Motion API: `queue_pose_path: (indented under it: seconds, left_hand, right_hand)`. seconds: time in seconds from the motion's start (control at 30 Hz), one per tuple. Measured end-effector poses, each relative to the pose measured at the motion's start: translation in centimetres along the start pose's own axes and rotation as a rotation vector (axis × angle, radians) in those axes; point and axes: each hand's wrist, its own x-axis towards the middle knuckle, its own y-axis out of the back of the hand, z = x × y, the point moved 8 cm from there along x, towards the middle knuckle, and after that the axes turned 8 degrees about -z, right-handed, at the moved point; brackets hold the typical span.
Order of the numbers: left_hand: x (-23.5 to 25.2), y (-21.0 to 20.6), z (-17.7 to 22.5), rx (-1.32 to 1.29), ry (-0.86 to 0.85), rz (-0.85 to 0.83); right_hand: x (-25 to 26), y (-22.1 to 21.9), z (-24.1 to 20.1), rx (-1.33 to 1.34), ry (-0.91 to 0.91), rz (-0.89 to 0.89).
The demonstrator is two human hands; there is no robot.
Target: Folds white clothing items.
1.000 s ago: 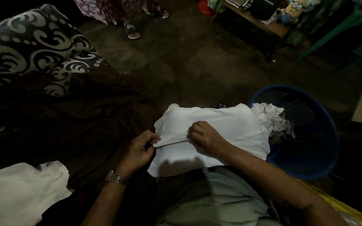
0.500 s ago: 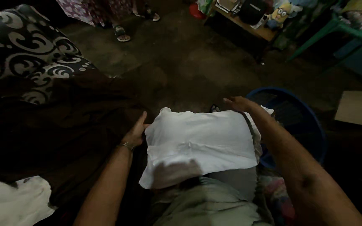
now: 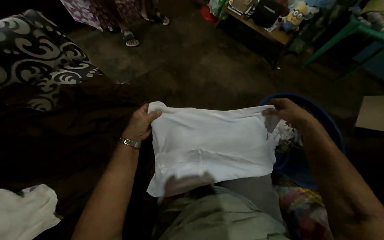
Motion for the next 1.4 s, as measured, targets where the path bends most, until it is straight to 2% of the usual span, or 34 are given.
queue_pose_path:
  seconds: [0.1, 0.2, 0.27, 0.33, 0.43, 0.5, 0.67, 0.83, 0.9, 0.97, 1.0, 1.07, 1.17, 1.23, 1.33, 1.4]
  left_hand:
    - [-3.9, 0.2, 3.3, 0.012, -0.183, -0.059]
    - [-8.6, 0.5, 4.2, 0.151, -0.236, -0.099]
    - [-12.0, 0.5, 3.5, 0.257, -0.158, -0.078]
    - [-14.8, 0.3, 1.2, 0.322, -0.019, -0.128]
    - [-17.2, -0.3, -4.0, 0.353, 0.172, -0.277]
    - [-17.8, -0.4, -6.5, 0.325, 0.216, -0.240]
    - [-17.6, -0.7, -7.3, 0.270, 0.141, -0.005]
    - [-17.5, -0.3, -7.0, 0.458, 0.133, 0.193]
    - [-17.7, -0.1, -6.4, 0.553, 0.042, 0.270]
    - [-17.5, -0.1, -6.3, 0.600, -0.078, 0.309]
    - [-17.3, -0.1, -6.3, 0.600, -0.090, 0.303]
    - [-16.4, -0.2, -7.1, 0.557, -0.032, 0.275]
    - [-15.4, -0.5, -8.8, 0.392, 0.177, 0.266]
    - [-15.0, -1.0, -9.3, 0.278, 0.227, 0.298]
    - [-14.9, -0.6, -10.2, 0.083, 0.142, 0.364]
    - [-15.0, -0.4, -9.9, 0.042, 0.081, 0.356]
  right_hand:
    - [-4.8, 1.9, -1.7, 0.031, 0.131, 0.219]
    - [-9.9, 1.0, -2.0, 0.022, 0.234, 0.305]
    - [-13.0, -0.9, -1.1, 0.003, 0.293, 0.321]
    - [-15.4, -3.4, 0.3, -0.041, 0.299, 0.273]
    - [-17.1, -7.6, 2.3, -0.119, 0.108, 0.097]
    - [-17.3, -9.3, 1.9, -0.119, 0.073, 0.081]
    - [-14.5, -11.8, -7.4, -0.070, 0.326, 0.198]
    - [-9.5, -21.1, -17.9, -0.207, 0.641, -0.006]
    - [-8.5, -24.0, -19.7, -0.325, 0.651, -0.131]
    - [-7.3, -24.2, -18.6, -0.391, 0.472, -0.218]
    - [-6.8, -23.4, -17.3, -0.391, 0.378, -0.193]
    - [-6.4, -20.5, -13.7, -0.395, 0.215, -0.002]
    - [-7.7, -15.9, -7.2, -0.387, 0.057, 0.318]
    - [-9.1, -13.8, -3.1, -0.188, -0.010, 0.438]
    - [-10.0, -12.8, 3.1, 0.374, -0.215, 0.494]
    - [-10.1, -13.3, 5.8, 0.627, -0.382, 0.499]
